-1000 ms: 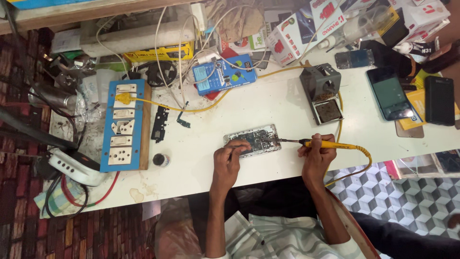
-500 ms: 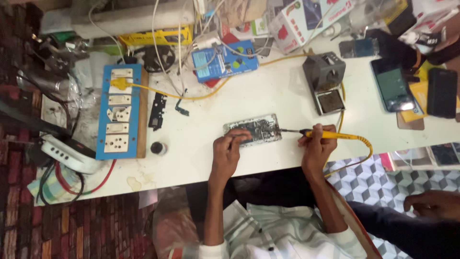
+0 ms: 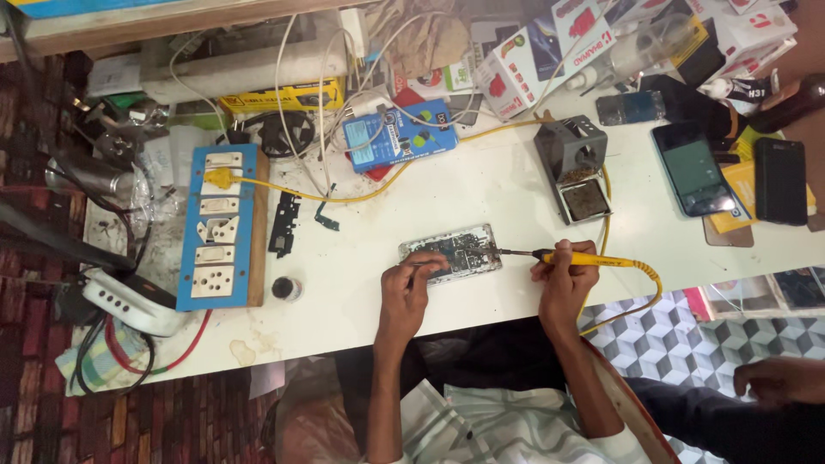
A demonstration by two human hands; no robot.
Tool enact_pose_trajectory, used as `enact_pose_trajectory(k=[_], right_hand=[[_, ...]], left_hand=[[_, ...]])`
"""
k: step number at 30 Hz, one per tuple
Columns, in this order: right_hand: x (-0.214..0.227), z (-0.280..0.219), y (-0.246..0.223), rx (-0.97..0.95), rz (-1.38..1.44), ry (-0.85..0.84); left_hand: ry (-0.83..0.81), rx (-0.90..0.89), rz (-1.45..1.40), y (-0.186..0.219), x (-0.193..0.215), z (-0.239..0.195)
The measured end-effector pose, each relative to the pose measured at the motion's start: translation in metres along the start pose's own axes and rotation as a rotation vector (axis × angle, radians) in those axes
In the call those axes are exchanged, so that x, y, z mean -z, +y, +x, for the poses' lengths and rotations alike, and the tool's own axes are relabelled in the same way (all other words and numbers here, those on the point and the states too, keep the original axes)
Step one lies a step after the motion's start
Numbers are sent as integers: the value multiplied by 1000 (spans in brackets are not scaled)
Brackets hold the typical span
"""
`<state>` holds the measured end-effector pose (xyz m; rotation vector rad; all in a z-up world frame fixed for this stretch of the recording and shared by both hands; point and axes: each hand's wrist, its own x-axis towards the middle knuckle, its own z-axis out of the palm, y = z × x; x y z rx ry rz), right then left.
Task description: The person uses a soldering iron and tweezers to work on a small circuit board, applying heat and manipulating components. The person continues soldering various points on the board throughout the clip.
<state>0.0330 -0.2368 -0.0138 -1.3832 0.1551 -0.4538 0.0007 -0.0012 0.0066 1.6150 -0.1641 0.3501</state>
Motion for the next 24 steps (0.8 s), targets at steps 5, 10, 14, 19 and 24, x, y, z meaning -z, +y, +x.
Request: enact_pose_trajectory(k=[5,10,14,19,24], right_hand=[[-1,1,0,5,-26,31],[0,0,1,21,45,65],[2,-2,2,41,25,33],[3,-1,4,54,15,1],[3,0,6,24,27,51]], left_hand=[[13,-40,-2,-2,1,1],[8,-16,-21,-2,0,-1],[8,-8,-22,-3,-1,-2],[9,-26,-25,-7,-1,-3],[4,25,-26,-8,0,-5]])
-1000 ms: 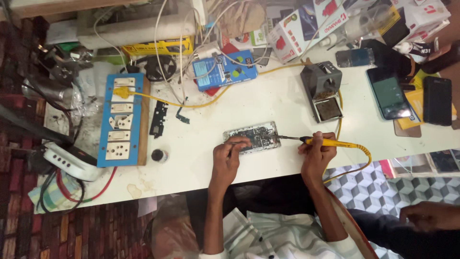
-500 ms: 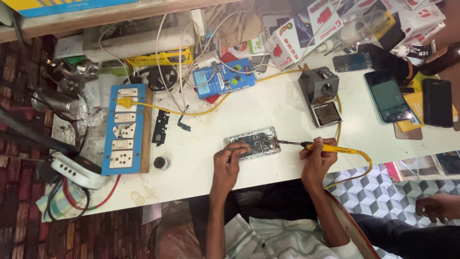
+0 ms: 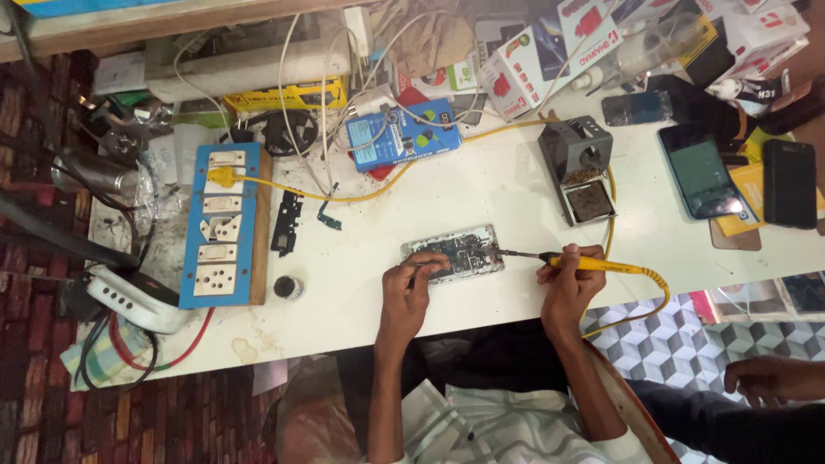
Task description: The person uses a soldering iron and tweezers to work on a small circuit board, applying heat and manipulating components. The person continues soldering various points on the board throughout the clip.
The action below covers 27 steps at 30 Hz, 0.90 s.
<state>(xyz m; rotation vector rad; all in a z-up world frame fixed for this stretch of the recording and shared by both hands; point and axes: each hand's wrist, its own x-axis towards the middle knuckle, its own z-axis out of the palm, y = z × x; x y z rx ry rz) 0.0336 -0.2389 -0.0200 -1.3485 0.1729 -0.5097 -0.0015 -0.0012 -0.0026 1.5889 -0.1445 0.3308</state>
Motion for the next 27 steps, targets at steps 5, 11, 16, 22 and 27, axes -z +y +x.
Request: enact_pose_trajectory(k=[5,11,16,22,27], right_hand=[[-1,0,-2,-8,-9,-47],[-2,-3,-5,0,-48,-63],[-3,-1,-4,13,-46,-23],[-1,-1,-4,8,12,-49],[-2,-1,-4,34,5,-27]], left_hand=[[3,10,0,2,0,3],[-5,27,25,6,1,1],[-4,-25,13,5,1,4],[-3,77,16,5,0,3],[-7,42,6,9,0,5]])
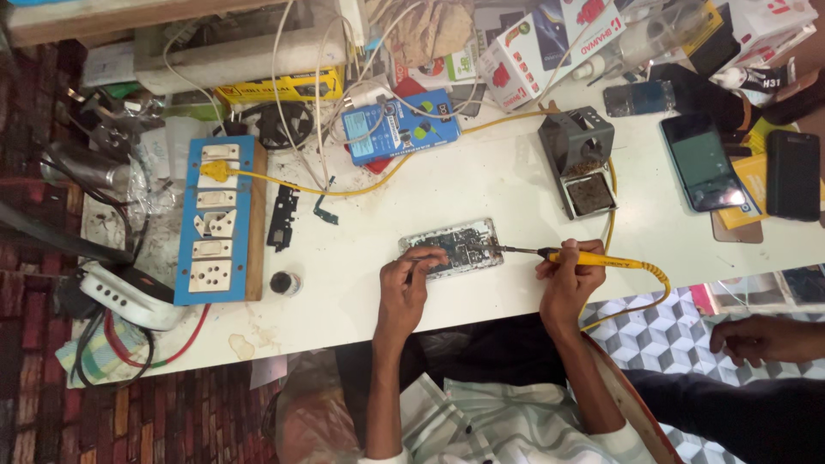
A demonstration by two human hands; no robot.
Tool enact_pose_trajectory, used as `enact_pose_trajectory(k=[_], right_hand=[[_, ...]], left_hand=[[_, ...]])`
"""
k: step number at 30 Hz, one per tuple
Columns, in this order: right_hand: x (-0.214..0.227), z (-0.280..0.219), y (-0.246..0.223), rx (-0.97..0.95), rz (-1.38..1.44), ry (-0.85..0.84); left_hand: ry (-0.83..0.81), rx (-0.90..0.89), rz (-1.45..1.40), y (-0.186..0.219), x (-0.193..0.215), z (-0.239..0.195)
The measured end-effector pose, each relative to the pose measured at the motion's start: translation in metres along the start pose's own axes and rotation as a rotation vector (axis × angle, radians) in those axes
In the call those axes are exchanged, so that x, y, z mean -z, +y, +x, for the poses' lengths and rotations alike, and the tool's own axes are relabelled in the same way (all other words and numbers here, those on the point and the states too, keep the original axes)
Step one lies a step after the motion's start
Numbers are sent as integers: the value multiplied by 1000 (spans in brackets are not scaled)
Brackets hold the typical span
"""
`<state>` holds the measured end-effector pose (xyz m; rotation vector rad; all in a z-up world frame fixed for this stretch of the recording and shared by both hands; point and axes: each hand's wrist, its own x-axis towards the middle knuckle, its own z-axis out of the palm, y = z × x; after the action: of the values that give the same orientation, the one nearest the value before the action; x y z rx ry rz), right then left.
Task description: The person uses a soldering iron and tweezers to work on a small circuit board, applying heat and manipulating components. The person continues soldering various points on the board throughout the clip.
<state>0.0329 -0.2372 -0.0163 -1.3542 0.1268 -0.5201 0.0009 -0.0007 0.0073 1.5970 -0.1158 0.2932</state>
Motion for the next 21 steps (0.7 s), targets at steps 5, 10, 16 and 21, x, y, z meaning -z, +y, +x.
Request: enact_pose_trajectory(k=[5,10,16,21], right_hand=[[4,-2,7,-4,51,33],[1,1,3,0,53,71],[0,0,4,-12,27,76],[1,1,7,-26,40,198]], left_hand=[[7,-20,6,-7,1,-4],[23,-66,12,-3,-1,-2],[12,2,-19,-1,0,-1],[10,34,41,2,1,-2]])
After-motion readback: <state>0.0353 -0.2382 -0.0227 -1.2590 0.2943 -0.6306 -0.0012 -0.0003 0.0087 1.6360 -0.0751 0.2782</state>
